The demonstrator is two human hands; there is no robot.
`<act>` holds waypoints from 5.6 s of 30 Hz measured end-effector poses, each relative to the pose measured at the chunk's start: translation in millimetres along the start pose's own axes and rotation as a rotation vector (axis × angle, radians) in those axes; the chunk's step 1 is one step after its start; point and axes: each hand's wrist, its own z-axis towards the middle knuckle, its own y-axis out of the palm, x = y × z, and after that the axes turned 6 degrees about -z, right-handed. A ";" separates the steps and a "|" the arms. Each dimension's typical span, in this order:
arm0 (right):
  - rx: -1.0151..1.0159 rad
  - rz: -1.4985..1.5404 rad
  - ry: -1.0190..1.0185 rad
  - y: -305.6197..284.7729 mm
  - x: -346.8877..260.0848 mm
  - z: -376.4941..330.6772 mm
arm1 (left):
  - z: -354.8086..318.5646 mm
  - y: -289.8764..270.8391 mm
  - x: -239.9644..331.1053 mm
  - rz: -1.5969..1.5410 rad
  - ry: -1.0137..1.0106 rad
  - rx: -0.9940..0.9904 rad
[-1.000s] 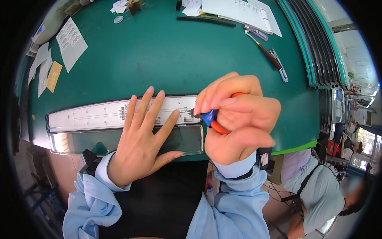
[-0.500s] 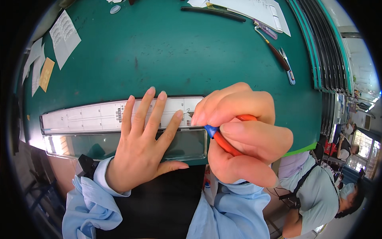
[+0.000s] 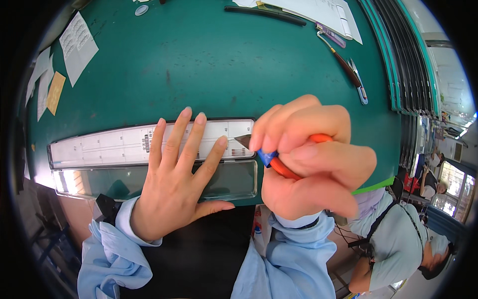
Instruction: Assembling or repairing a long electronic fixture using pliers and stickers on a workbench.
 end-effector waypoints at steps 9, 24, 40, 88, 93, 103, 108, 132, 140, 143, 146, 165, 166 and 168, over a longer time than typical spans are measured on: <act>0.207 -0.067 0.142 -2.5 -8.3 -1.3 | 1.1 1.1 1.0 0.012 0.001 0.003; 0.079 -0.152 0.062 -8.4 -9.3 -0.2 | 2.3 1.2 1.7 0.026 -0.012 -0.010; 0.093 -0.210 0.104 -6.3 -19.5 -2.6 | 2.1 0.9 1.9 -0.008 -0.018 -0.008; 0.042 -0.120 0.119 -6.2 -14.4 -6.4 | 0.5 -2.2 0.2 -0.055 -0.017 -0.016; 0.042 -0.118 0.107 -6.7 -12.6 -6.1 | 0.4 -2.4 2.5 -0.053 -0.025 -0.027; 0.159 -0.246 -0.052 -27.1 -19.0 7.6 | 4.3 -8.5 -0.5 -0.032 0.028 0.075; -0.260 -1.442 -0.022 -45.5 -8.8 18.3 | -1.6 -15.5 -10.3 0.052 0.012 0.081; 0.012 -1.233 0.189 -59.7 -42.2 -78.9 | -49.2 -20.8 -33.8 -0.113 0.397 0.077; -0.041 -1.164 0.231 -59.7 -43.4 -79.1 | -50.8 -21.0 -66.6 -0.143 0.466 -0.131; -0.029 -1.186 0.219 -58.2 -43.3 -76.8 | -55.3 -19.2 -72.6 -0.095 0.499 -0.128; -0.002 -1.186 0.204 -62.9 -43.5 -81.2 | -44.9 -23.0 -56.0 -0.117 0.511 -0.077; 0.393 -2.037 0.466 -289.4 -126.7 -178.3 | -48.9 -28.4 -38.5 -0.218 0.485 0.120; 0.387 -2.041 0.459 -296.3 -124.6 -178.6 | -49.5 -27.7 -38.5 -0.223 0.483 0.127; 0.171 -2.037 0.590 -309.5 -116.4 -187.0 | -51.2 -26.6 -39.5 -0.219 0.459 0.115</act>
